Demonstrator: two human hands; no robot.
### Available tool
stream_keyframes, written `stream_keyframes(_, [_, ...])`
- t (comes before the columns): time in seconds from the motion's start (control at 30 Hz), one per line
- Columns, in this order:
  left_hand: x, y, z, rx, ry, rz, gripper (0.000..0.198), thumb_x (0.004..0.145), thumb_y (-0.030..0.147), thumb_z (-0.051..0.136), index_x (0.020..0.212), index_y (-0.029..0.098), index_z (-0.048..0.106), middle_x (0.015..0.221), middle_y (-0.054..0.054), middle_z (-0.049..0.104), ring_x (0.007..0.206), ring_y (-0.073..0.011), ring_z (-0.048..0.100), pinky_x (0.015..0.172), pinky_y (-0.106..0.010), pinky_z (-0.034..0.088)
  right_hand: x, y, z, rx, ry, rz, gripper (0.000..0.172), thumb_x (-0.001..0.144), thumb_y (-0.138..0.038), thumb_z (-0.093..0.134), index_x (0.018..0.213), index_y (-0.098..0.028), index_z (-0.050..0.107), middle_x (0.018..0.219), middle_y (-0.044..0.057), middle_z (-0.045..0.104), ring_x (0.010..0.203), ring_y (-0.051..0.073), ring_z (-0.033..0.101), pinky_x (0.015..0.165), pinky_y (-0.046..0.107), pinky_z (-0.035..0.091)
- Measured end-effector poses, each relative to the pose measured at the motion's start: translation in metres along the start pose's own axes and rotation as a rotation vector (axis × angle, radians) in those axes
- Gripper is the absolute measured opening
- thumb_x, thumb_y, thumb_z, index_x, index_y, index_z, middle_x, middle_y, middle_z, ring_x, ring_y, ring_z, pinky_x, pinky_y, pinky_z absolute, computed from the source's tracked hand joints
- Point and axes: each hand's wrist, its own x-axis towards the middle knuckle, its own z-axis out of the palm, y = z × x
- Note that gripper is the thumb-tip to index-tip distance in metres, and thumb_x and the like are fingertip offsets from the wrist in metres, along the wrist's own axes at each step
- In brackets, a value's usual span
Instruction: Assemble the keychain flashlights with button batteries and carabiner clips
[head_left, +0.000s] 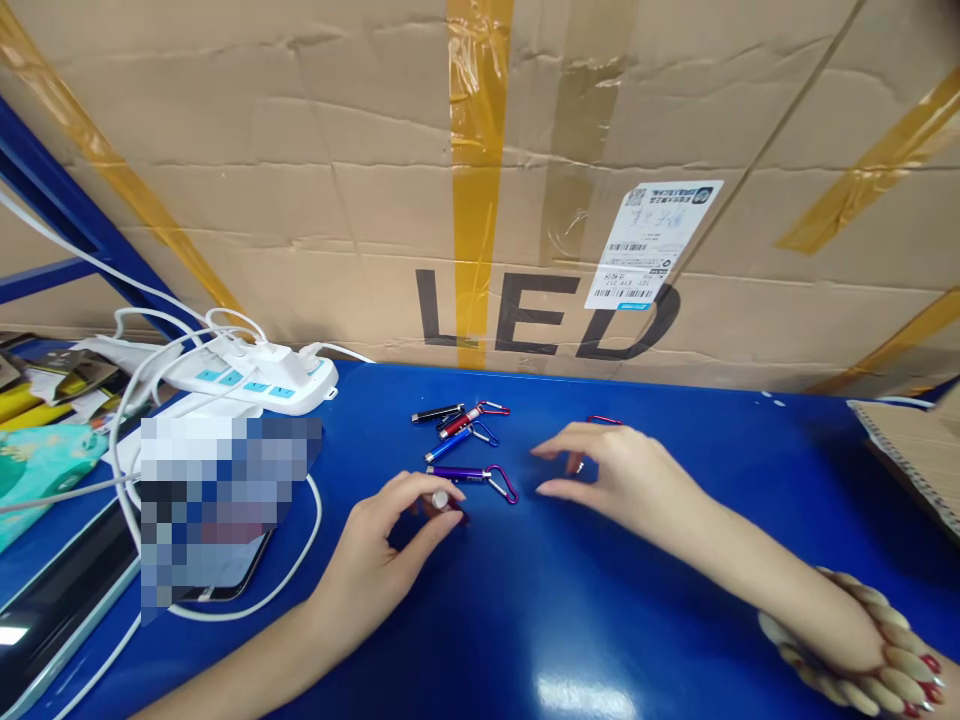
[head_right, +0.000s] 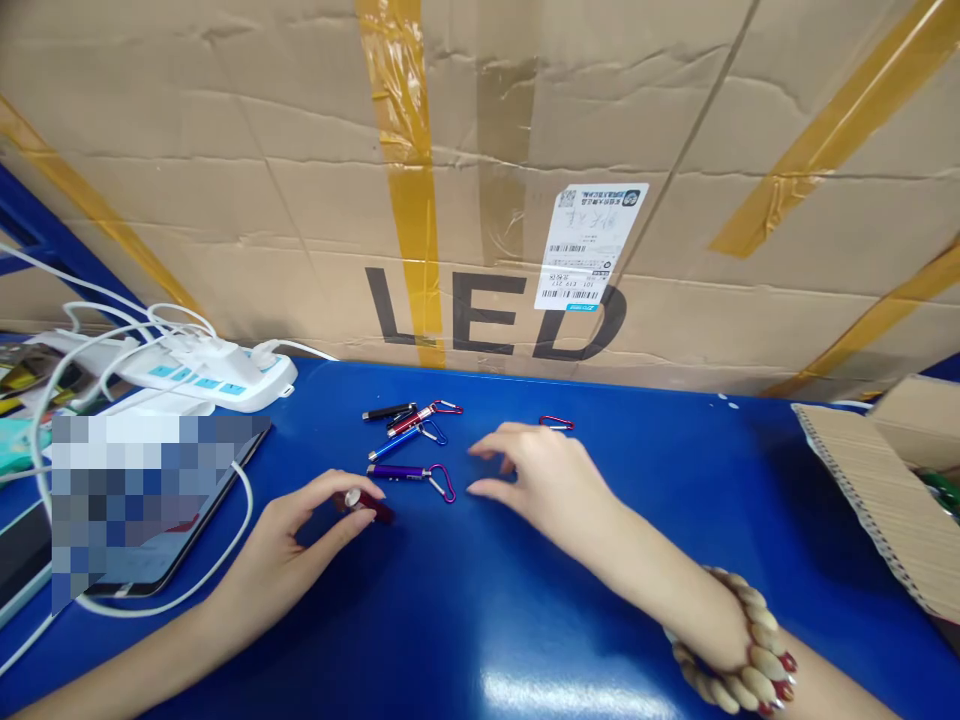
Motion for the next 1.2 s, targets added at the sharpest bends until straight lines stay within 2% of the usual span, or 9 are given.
stream_keyframes(0.1, [-0.009, 0.007, 0.009, -0.114, -0.063, -0.025, 0.01, 0.083, 0.022, 0.057, 0.086, 0.022, 0.066, 0.077, 0.001, 0.068, 0.07, -0.0142, 0.061, 0.067, -0.023, 0.048, -0.009, -0.028, 0.014, 0.354, -0.102, -0.163, 0.033, 0.073, -0.037, 0.071, 0.103, -0.023, 0.067, 0.09, 0.002, 0.069, 0.072, 0.014, 0.064, 0.058, 0.023, 0.047])
stream_keyframes(0.17, [-0.015, 0.009, 0.013, -0.168, -0.106, -0.027, 0.01, 0.084, 0.021, 0.056, 0.086, 0.022, 0.066, 0.077, 0.001, 0.069, 0.071, -0.0139, 0.061, 0.067, -0.022, 0.047, -0.015, -0.04, 0.024, 0.443, -0.192, -0.203, 0.019, 0.078, -0.033, 0.067, 0.093, -0.021, 0.069, 0.081, 0.001, 0.069, 0.068, 0.012, 0.063, 0.06, 0.022, 0.048])
stream_keyframes(0.23, [-0.017, 0.007, 0.016, -0.181, -0.126, -0.028, 0.01, 0.084, 0.02, 0.057, 0.09, 0.022, 0.065, 0.077, 0.001, 0.068, 0.07, -0.0136, 0.061, 0.066, -0.022, 0.047, -0.018, -0.044, 0.031, 0.429, -0.214, -0.186, 0.01, 0.082, -0.026, 0.063, 0.087, -0.02, 0.069, 0.077, 0.0, 0.069, 0.066, 0.012, 0.063, 0.061, 0.022, 0.047])
stream_keyframes(0.37, [-0.017, -0.002, 0.016, -0.127, -0.099, -0.008, 0.028, 0.08, 0.02, 0.062, 0.108, 0.024, 0.057, 0.083, 0.002, 0.065, 0.071, -0.0135, 0.057, 0.066, -0.023, 0.046, -0.02, -0.024, 0.023, 0.237, -0.26, -0.073, 0.01, 0.079, -0.019, 0.066, 0.088, -0.023, 0.068, 0.079, -0.001, 0.071, 0.07, 0.015, 0.065, 0.062, 0.023, 0.048])
stream_keyframes(0.53, [-0.015, -0.008, 0.014, -0.055, -0.098, 0.028, 0.021, 0.085, 0.015, 0.052, 0.103, 0.025, 0.053, 0.084, 0.002, 0.059, 0.072, -0.0126, 0.054, 0.066, -0.024, 0.044, -0.02, -0.003, -0.003, -0.227, -0.301, 0.145, 0.013, 0.075, -0.015, 0.067, 0.081, -0.026, 0.068, 0.075, -0.001, 0.071, 0.069, 0.019, 0.067, 0.053, 0.025, 0.043])
stream_keyframes(0.67, [-0.017, -0.01, 0.017, -0.044, -0.104, 0.05, 0.025, 0.085, 0.012, 0.048, 0.105, 0.026, 0.051, 0.085, 0.002, 0.057, 0.073, -0.0123, 0.052, 0.069, -0.024, 0.044, -0.02, -0.008, -0.011, -0.389, -0.358, 0.19, 0.013, 0.074, -0.016, 0.069, 0.078, -0.028, 0.07, 0.078, -0.002, 0.072, 0.075, 0.022, 0.068, 0.052, 0.025, 0.04])
stream_keyframes(0.83, [-0.016, -0.011, 0.015, -0.024, -0.087, 0.09, 0.026, 0.085, 0.009, 0.047, 0.104, 0.026, 0.052, 0.086, 0.002, 0.056, 0.075, -0.0121, 0.051, 0.07, -0.023, 0.044, -0.021, -0.01, -0.014, -0.383, -0.332, 0.17, 0.012, 0.076, -0.021, 0.068, 0.081, -0.031, 0.071, 0.08, -0.003, 0.071, 0.073, 0.021, 0.068, 0.051, 0.025, 0.041])
stream_keyframes(1.0, [-0.014, -0.011, 0.01, 0.029, -0.067, 0.138, 0.026, 0.085, 0.008, 0.048, 0.105, 0.025, 0.051, 0.086, 0.002, 0.056, 0.076, -0.0121, 0.051, 0.071, -0.023, 0.044, -0.023, -0.003, -0.021, -0.275, -0.213, 0.107, 0.018, 0.08, -0.024, 0.064, 0.089, -0.04, 0.069, 0.092, -0.006, 0.069, 0.075, 0.016, 0.067, 0.054, 0.024, 0.045])
stream_keyframes(1.2, [-0.015, -0.013, 0.01, 0.081, -0.067, 0.205, 0.025, 0.087, 0.008, 0.046, 0.106, 0.023, 0.051, 0.09, -0.001, 0.057, 0.081, -0.0137, 0.054, 0.074, -0.026, 0.045, -0.024, 0.006, -0.031, -0.325, -0.117, 0.111, 0.015, 0.08, -0.026, 0.064, 0.089, -0.037, 0.07, 0.093, -0.005, 0.07, 0.078, 0.021, 0.068, 0.058, 0.028, 0.049])
